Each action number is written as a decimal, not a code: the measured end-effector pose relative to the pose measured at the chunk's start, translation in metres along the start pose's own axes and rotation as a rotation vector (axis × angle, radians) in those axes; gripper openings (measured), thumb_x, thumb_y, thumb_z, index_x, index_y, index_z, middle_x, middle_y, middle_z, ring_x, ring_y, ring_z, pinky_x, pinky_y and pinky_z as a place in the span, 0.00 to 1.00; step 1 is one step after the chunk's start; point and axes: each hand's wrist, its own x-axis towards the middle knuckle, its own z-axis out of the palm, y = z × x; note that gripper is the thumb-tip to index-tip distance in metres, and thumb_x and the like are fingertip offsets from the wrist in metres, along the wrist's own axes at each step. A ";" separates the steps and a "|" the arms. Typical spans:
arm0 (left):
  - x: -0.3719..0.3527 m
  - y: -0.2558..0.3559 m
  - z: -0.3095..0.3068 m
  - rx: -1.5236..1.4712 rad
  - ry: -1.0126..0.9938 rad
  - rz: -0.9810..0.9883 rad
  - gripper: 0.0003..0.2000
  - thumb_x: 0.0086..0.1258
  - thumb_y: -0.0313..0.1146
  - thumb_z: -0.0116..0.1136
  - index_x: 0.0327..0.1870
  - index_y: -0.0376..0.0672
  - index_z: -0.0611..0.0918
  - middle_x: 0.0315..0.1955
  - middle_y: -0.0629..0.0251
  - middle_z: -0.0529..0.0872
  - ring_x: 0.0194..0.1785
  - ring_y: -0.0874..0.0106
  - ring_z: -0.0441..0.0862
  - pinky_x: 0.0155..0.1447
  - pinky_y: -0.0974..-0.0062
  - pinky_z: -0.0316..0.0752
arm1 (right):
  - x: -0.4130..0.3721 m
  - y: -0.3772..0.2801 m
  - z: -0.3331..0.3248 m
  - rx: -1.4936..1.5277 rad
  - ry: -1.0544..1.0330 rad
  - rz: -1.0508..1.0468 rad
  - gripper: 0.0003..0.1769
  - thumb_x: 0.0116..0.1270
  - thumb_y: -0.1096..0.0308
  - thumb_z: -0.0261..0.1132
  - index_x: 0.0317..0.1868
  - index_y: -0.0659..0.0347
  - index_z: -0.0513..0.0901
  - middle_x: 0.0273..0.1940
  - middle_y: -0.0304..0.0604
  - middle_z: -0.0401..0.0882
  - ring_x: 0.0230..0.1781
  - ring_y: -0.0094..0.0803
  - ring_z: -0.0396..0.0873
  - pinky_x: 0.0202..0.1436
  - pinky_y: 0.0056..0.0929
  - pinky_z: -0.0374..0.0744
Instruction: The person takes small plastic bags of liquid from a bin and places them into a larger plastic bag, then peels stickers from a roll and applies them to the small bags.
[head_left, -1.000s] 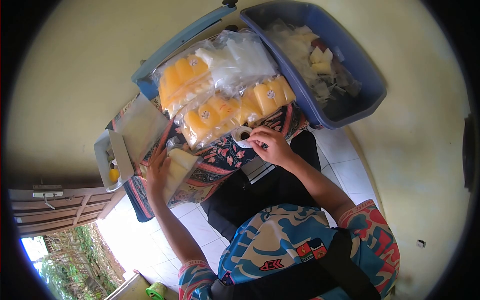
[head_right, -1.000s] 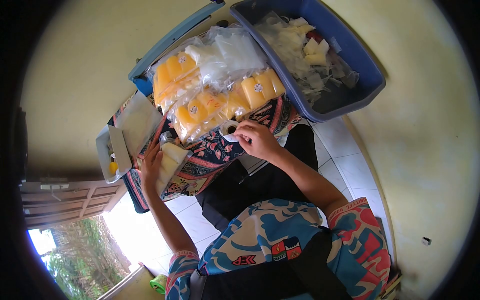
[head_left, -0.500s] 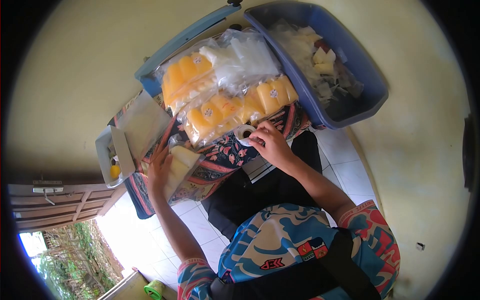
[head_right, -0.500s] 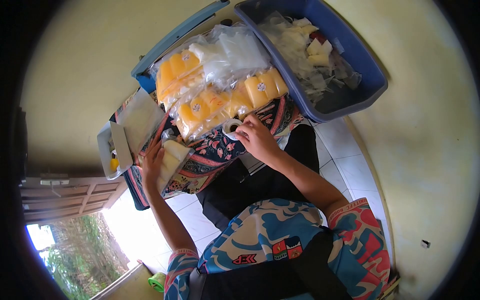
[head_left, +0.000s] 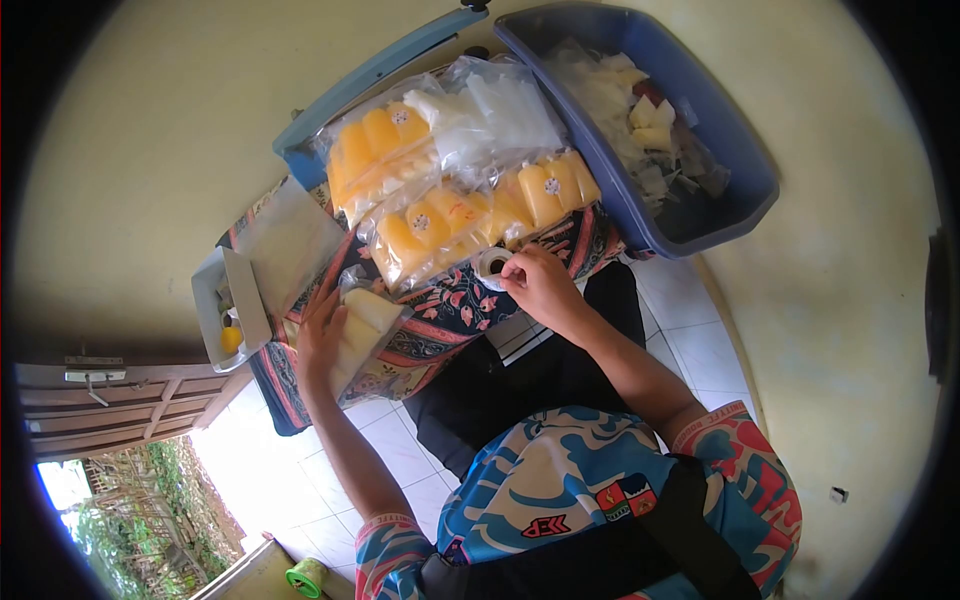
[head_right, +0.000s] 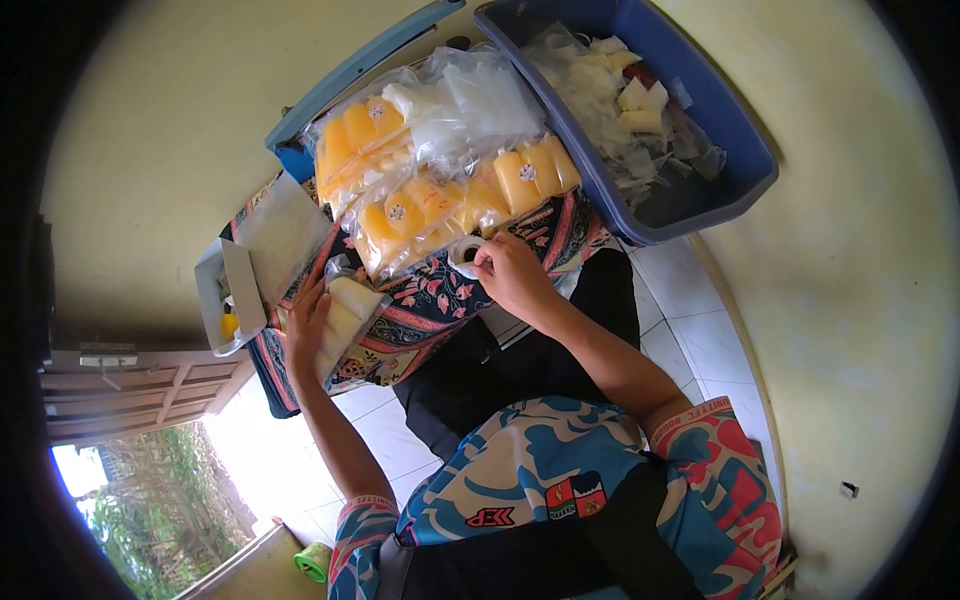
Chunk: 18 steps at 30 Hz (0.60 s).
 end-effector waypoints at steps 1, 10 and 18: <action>0.000 0.000 0.000 -0.002 0.000 0.002 0.21 0.72 0.38 0.55 0.63 0.37 0.80 0.70 0.61 0.72 0.77 0.59 0.61 0.78 0.63 0.53 | 0.001 0.001 0.001 0.001 -0.005 0.001 0.06 0.58 0.76 0.71 0.33 0.65 0.82 0.31 0.45 0.76 0.30 0.36 0.80 0.37 0.32 0.79; 0.000 0.001 -0.001 0.002 0.000 0.005 0.21 0.72 0.38 0.55 0.62 0.38 0.80 0.70 0.63 0.72 0.77 0.59 0.61 0.78 0.62 0.53 | 0.002 -0.001 0.001 0.014 -0.055 0.034 0.06 0.58 0.77 0.70 0.33 0.65 0.80 0.34 0.48 0.76 0.36 0.43 0.80 0.42 0.38 0.78; 0.000 0.003 -0.001 0.017 0.006 -0.001 0.21 0.71 0.38 0.56 0.62 0.38 0.80 0.70 0.62 0.72 0.77 0.59 0.61 0.78 0.63 0.54 | -0.010 0.000 0.008 -0.003 0.059 0.006 0.08 0.60 0.76 0.70 0.37 0.65 0.79 0.37 0.49 0.74 0.37 0.45 0.79 0.42 0.38 0.78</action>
